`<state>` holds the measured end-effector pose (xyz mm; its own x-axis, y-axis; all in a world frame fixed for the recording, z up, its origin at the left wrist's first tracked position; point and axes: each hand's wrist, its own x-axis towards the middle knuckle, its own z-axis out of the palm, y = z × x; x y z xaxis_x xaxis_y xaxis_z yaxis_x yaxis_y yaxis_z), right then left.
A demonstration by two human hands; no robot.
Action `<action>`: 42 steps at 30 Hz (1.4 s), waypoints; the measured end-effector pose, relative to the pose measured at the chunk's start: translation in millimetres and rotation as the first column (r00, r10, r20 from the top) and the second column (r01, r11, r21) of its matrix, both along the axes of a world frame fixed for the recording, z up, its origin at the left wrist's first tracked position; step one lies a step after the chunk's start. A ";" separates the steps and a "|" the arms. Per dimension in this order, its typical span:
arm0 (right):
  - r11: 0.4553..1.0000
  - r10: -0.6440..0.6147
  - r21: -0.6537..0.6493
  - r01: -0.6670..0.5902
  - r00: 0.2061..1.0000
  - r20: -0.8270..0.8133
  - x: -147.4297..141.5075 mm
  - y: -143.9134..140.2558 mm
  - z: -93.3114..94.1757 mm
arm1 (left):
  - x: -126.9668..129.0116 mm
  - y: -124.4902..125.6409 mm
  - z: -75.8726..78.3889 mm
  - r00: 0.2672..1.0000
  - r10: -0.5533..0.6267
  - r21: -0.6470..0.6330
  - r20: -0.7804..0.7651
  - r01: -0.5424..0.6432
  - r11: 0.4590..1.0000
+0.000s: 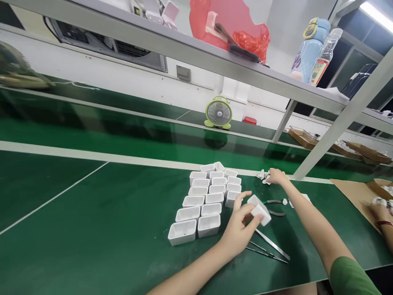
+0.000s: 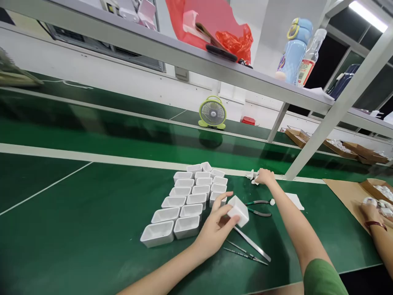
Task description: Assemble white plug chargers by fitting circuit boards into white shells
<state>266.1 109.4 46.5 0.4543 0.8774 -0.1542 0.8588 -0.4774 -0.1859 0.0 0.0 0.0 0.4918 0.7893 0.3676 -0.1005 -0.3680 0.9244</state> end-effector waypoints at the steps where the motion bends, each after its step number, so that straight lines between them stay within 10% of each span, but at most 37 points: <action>1: 0.998 0.008 0.057 -0.005 0.998 -0.064 0.7 -3.6 2.3 | -1.0 2.5 2.9 0.994 -0.037 -0.108 0.104 0.048 0.993; 5: 0.922 0.203 0.381 -0.060 0.916 -0.346 4.1 -47.4 15.7 | -4.0 11.8 11.6 0.927 -0.038 -0.368 0.373 0.185 0.911; 10: 0.675 0.542 0.737 -0.019 0.691 -0.478 -15.8 -122.1 2.7 | -3.0 13.4 11.0 0.892 -0.029 -0.495 0.451 0.278 0.823; 14: 0.545 0.696 0.835 0.077 0.514 -0.501 -34.6 -146.6 -28.2 | -1.3 11.2 5.8 0.920 -0.053 -0.437 0.388 0.234 0.868; 21: 0.542 0.755 0.821 0.178 0.326 -0.569 -35.1 -166.9 -57.4 | -7.3 14.4 11.4 0.985 -0.166 -0.128 0.055 0.172 0.977; 25: 0.554 0.764 0.809 0.197 0.267 -0.588 -42.4 -176.1 -52.5 | -9.9 12.0 15.4 0.972 -0.207 -0.155 0.111 0.222 0.963; 27: 0.590 0.753 0.784 0.194 0.220 -0.621 -48.4 -176.3 -48.3 | -9.4 9.8 14.6 0.912 -0.302 -0.324 0.277 0.385 0.864; 32: 0.640 0.751 0.733 0.230 0.017 -0.660 -60.6 -173.6 -41.6 | -3.6 5.1 1.4 0.640 -0.491 -0.647 0.592 0.740 0.185; 34: 0.675 0.734 0.710 0.200 -0.082 -0.675 -65.2 -175.6 -42.0 | -1.6 2.3 -5.8 0.600 -0.517 -0.687 0.610 0.726 0.032; 37: 0.706 0.707 0.685 0.178 -0.141 -0.693 -73.8 -180.3 -42.3 | -1.2 -2.9 -12.3 0.580 -0.549 -0.709 0.602 0.704 -0.034; 42: 0.705 0.709 0.688 0.172 -0.153 -0.688 -88.2 -180.1 -33.0 | -3.6 -7.4 -10.7 0.636 -0.511 -0.735 0.579 0.678 0.010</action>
